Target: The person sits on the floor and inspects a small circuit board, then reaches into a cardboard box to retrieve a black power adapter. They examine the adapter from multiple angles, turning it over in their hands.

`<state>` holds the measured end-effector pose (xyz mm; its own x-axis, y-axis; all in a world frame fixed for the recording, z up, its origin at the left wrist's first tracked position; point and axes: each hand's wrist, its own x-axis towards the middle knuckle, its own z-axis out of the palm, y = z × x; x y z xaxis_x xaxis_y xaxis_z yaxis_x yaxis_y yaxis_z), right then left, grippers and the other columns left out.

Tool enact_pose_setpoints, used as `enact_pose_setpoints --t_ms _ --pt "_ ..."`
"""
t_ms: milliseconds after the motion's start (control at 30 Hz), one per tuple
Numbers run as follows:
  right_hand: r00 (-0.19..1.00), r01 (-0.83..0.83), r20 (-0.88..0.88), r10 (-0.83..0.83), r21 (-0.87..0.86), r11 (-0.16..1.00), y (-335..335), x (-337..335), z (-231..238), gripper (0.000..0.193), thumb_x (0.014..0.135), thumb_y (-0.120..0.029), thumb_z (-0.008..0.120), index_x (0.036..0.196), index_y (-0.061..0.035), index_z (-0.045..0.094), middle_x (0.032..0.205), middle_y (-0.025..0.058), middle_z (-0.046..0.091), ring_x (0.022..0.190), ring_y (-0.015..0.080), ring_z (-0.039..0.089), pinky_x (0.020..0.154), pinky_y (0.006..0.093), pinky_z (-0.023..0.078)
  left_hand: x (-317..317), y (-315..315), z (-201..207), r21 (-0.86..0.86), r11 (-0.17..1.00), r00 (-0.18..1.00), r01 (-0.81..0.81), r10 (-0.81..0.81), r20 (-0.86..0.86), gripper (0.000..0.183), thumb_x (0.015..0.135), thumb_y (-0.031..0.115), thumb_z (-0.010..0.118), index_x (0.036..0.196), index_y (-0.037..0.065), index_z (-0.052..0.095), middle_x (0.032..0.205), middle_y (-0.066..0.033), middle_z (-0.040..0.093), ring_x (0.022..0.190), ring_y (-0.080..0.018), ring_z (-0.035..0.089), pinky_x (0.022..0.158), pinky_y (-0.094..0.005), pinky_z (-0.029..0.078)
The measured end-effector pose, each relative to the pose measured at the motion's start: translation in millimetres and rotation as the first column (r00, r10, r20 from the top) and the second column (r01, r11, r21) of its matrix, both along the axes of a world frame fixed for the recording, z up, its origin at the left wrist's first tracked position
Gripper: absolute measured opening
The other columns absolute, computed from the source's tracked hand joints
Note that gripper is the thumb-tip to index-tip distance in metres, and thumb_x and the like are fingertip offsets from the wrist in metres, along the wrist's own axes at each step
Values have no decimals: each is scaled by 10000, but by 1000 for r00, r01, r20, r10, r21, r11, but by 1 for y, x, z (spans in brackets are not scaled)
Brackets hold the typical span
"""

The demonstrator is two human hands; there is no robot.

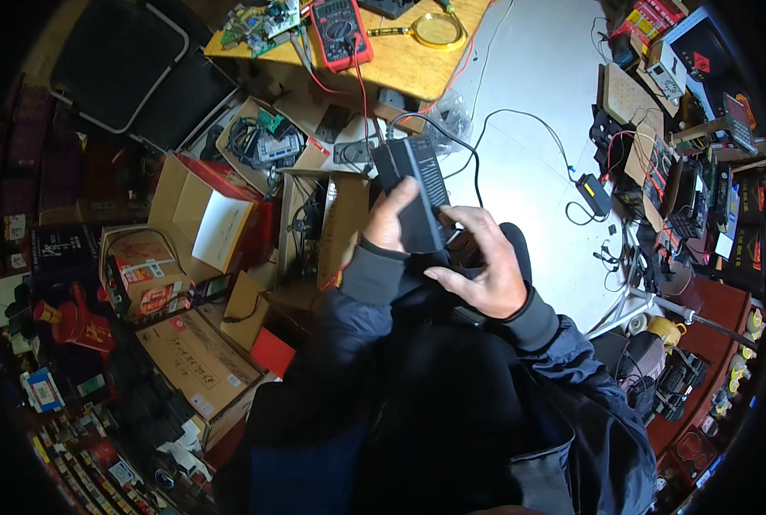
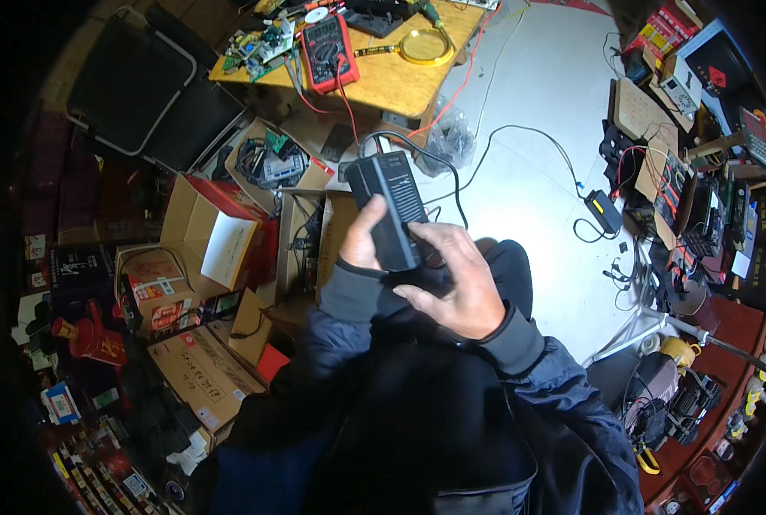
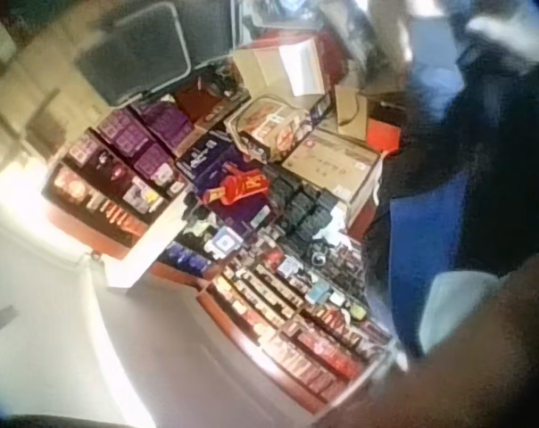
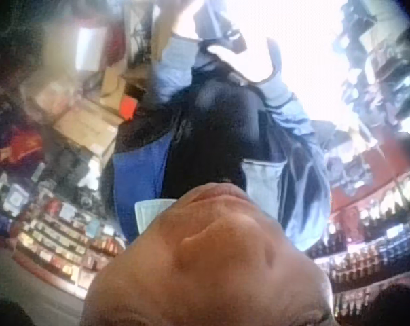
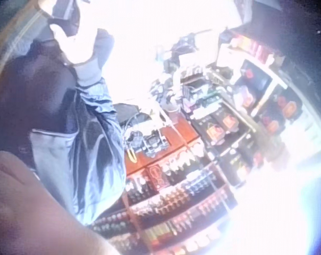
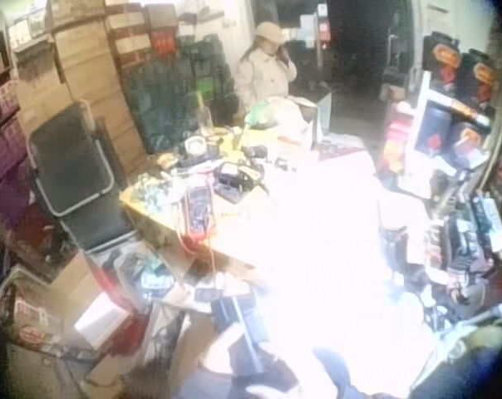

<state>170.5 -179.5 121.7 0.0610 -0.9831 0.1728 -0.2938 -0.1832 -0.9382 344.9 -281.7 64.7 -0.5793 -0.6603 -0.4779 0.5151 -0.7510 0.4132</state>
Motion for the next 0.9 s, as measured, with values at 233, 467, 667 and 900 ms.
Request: enact_pose_setpoints --t_ms 233,467,667,900 --pt "986 99 97 -132 288 953 6 -33 -17 251 1040 -233 694 986 9 652 711 123 631 662 263 659 642 368 509 -12 23 -31 -196 980 993 -35 12 -118 857 916 652 720 1410 -28 550 1263 -199 673 1157 -316 682 1000 -467 580" --pt "999 40 -4 -41 291 956 12 -43 -36 308 1102 -260 584 963 14 615 692 227 582 660 433 613 613 460 474 -37 36 -21 -336 942 988 -15 66 142 576 990 396 739 1391 16 577 1192 -129 702 1058 -245 699 950 -384 586" --pt "967 5 235 -102 379 925 22 -47 -53 271 1113 -204 560 967 24 586 725 151 538 647 265 508 659 389 457 -47 38 -9 -363 932 969 15 75 233 509 994 315 733 1392 36 581 1192 -89 702 1040 -206 695 935 -351 582" --pt "971 -11 230 -58 286 958 25 -51 -53 195 1084 -146 590 984 21 576 748 171 542 651 299 525 659 392 463 -50 39 2 -309 949 939 65 47 340 476 1026 347 690 1374 33 605 1191 -82 706 1026 -188 695 922 -329 573"
